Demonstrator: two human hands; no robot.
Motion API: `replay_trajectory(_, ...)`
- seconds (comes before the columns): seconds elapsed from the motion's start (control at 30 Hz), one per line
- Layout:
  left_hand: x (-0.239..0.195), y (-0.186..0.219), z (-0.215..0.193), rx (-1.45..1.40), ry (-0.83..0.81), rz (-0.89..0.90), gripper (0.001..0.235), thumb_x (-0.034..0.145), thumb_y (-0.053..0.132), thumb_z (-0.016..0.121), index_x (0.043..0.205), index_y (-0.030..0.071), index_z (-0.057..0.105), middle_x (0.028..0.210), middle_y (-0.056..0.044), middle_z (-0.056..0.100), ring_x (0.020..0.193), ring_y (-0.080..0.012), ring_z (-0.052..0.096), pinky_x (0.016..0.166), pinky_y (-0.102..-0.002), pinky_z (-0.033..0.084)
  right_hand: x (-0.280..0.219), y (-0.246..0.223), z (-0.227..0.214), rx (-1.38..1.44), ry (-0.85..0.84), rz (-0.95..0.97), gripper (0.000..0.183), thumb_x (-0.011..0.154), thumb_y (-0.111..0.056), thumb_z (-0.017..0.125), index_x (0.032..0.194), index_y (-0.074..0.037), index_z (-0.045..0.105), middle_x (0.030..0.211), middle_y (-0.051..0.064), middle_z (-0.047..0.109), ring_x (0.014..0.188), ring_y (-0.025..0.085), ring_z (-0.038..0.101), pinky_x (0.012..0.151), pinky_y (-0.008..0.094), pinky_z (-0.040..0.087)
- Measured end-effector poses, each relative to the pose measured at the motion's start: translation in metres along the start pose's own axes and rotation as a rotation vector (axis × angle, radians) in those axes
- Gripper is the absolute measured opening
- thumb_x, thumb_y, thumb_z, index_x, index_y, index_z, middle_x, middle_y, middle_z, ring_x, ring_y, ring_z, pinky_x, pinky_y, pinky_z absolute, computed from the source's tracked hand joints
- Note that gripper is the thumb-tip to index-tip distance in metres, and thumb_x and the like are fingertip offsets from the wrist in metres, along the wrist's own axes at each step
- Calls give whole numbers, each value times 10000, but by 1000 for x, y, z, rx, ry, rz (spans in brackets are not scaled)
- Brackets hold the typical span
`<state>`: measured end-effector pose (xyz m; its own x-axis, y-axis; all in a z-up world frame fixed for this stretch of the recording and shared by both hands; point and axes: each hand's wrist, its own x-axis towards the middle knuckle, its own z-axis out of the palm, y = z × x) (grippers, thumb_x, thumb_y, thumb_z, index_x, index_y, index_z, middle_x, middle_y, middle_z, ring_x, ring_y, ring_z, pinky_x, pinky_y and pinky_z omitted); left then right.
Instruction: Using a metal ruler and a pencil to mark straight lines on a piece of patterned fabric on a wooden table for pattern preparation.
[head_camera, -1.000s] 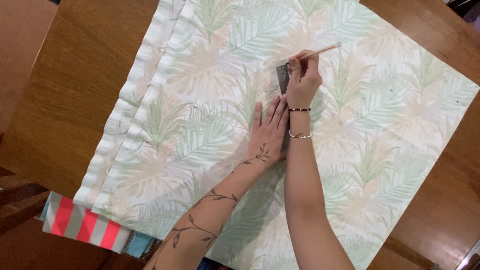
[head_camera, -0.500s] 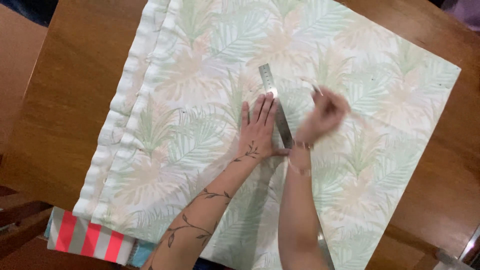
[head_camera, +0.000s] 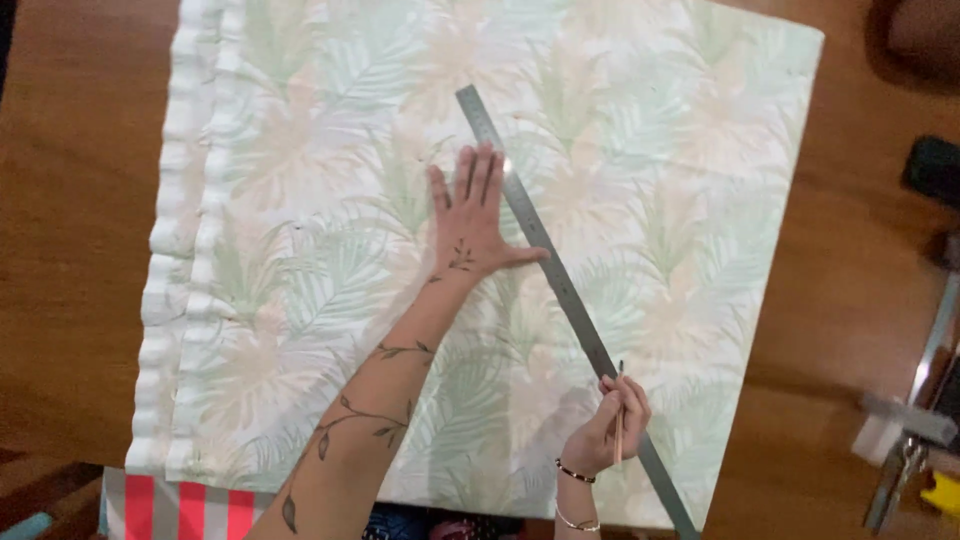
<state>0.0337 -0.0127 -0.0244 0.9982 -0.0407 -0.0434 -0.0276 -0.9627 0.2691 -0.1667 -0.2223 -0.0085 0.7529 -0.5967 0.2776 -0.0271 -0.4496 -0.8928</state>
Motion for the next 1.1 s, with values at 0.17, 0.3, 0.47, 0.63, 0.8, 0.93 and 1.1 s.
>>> replay_trajectory(0.17,-2,2,-8,-22,0,-22,1457,635,986,645,1627,83,74,1698,-63,34,1560,-283,-13,1208,-658,-26,-20,9,-32,-182,-86,-182,280,1095,-99,442,1171,57,662,1258,213,596,1180,324,620,987,418,591)
replay_trajectory(0.3,-2,1,-10,-76,10,-1,1456,607,998,613,1624,95,92,1698,-54,75,1561,-279,8,1206,-645,-41,-29,15,-53,-380,-75,-215,238,1043,-21,533,1244,23,655,1327,222,581,1249,350,588,987,429,567)
replay_trajectory(0.47,-1,14,-38,-85,-173,-117,1425,599,955,576,1625,124,40,1697,-70,-43,1535,-244,-125,1168,-579,-172,-45,32,-74,-640,25,-233,260,959,-6,657,1212,-55,686,1380,169,555,1334,378,533,1099,551,407)
replay_trajectory(0.63,-11,18,-44,-156,-36,-34,1326,605,767,771,1580,73,199,1647,-136,158,1512,-320,71,1164,-653,-12,-52,47,-75,-669,59,-73,314,962,-138,619,1274,-121,648,1394,147,539,1365,365,461,1175,569,295)
replay_trajectory(0.8,-5,32,-54,-240,3,106,1186,631,592,953,1496,53,346,1559,-201,334,1472,-367,222,1128,-749,145,-44,35,-78,-710,134,-37,317,946,-186,634,1253,-130,690,1330,144,582,1354,404,484,1180,531,276)
replay_trajectory(0.93,-4,48,-56,-43,-169,-95,1268,689,709,784,1563,-38,250,1641,-211,206,1497,-344,78,1125,-652,-20,-46,31,-90,-701,115,7,280,985,-168,577,1229,-81,684,1328,157,615,1346,428,501,1200,608,314)
replay_trajectory(1.1,-4,37,-39,-26,-153,-78,1199,781,643,815,1571,-33,218,1652,-184,182,1494,-316,58,1134,-656,-17,-47,43,-103,-775,241,83,306,1030,-221,551,1275,-84,672,1373,147,574,1383,436,462,1185,641,323)
